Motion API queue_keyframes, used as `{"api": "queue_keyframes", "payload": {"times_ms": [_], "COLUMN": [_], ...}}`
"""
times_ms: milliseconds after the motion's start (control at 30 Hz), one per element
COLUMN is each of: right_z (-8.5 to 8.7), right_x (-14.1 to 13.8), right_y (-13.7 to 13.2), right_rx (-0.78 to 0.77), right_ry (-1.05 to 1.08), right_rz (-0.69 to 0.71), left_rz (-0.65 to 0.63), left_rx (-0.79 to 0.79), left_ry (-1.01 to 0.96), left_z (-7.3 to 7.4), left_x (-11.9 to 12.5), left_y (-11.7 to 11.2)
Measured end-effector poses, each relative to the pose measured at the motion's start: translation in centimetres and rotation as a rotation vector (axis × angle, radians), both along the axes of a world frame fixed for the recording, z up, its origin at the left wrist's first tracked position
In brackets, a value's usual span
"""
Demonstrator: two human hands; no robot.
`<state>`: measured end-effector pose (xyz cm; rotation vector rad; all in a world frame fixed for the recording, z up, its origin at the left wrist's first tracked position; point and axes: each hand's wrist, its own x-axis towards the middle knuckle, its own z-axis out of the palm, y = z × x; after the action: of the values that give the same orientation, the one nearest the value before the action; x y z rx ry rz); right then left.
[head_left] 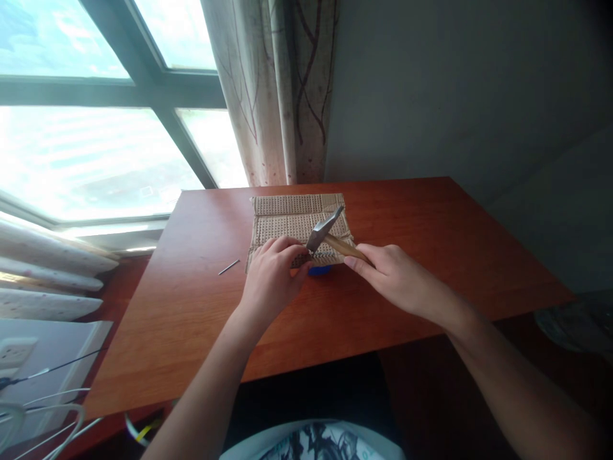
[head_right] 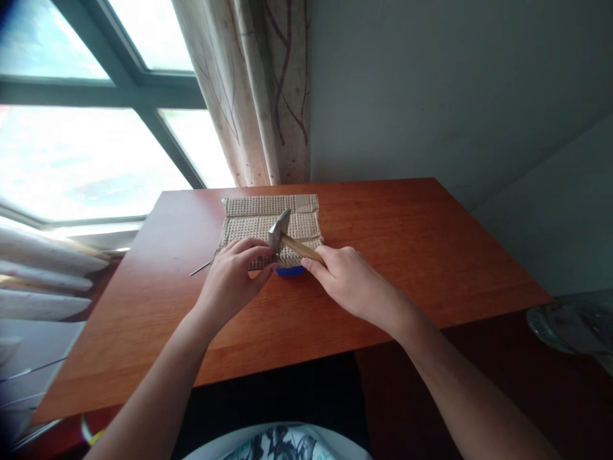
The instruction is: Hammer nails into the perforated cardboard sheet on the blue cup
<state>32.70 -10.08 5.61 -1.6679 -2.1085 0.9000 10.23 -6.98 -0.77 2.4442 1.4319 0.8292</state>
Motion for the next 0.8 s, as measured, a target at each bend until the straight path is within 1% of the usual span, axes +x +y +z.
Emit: {"api": "queue_keyframes", "payload": {"times_ms": [100, 233, 333, 400, 500, 567, 633, 667, 733, 800], "right_z": [-0.3, -0.6, -0.7, -0.8, -1.2, -1.8, -2.4, -2.7, -3.1, -3.4], "right_x": [0.0, 0.2, 0.7, 1.2, 2.0, 2.4, 2.6, 2.7, 2.7, 2.7], "right_y": [0.0, 0.1, 0.2, 0.2, 0.4, 0.6, 1.1, 1.4, 2.1, 2.6], "right_rx": [-0.007, 0.011, 0.066, 0.133, 0.268, 0.349, 0.404, 0.42, 0.433, 0.439], "right_ry": [-0.016, 0.036, 0.069, 0.102, 0.205, 0.362, 0.586, 0.702, 0.891, 0.996], "right_rz": [-0.004, 0.0, -0.016, -0.038, -0.129, -0.235, -0.329, -0.354, -0.364, -0.367], "left_rz": [0.0, 0.001, 0.011, 0.038, 0.136, 0.233, 0.326, 0.366, 0.414, 0.431], "left_rx": [0.002, 0.003, 0.036, 0.072, 0.101, 0.092, 0.041, 0.002, -0.073, -0.116], "left_ry": [0.001, 0.003, -0.012, -0.058, -0.13, -0.116, -0.028, 0.035, 0.15, 0.248], "left_z": [0.0, 0.0, 0.2, 0.4, 0.5, 0.2, -0.4, -0.7, -1.4, -1.9], "left_x": [0.0, 0.1, 0.0, -0.6, -2.8, -5.0, -7.3, -8.4, -10.2, -11.3], "left_y": [0.0, -0.1, -0.3, -0.4, -0.3, -0.1, 0.1, 0.2, 0.4, 0.4]}}
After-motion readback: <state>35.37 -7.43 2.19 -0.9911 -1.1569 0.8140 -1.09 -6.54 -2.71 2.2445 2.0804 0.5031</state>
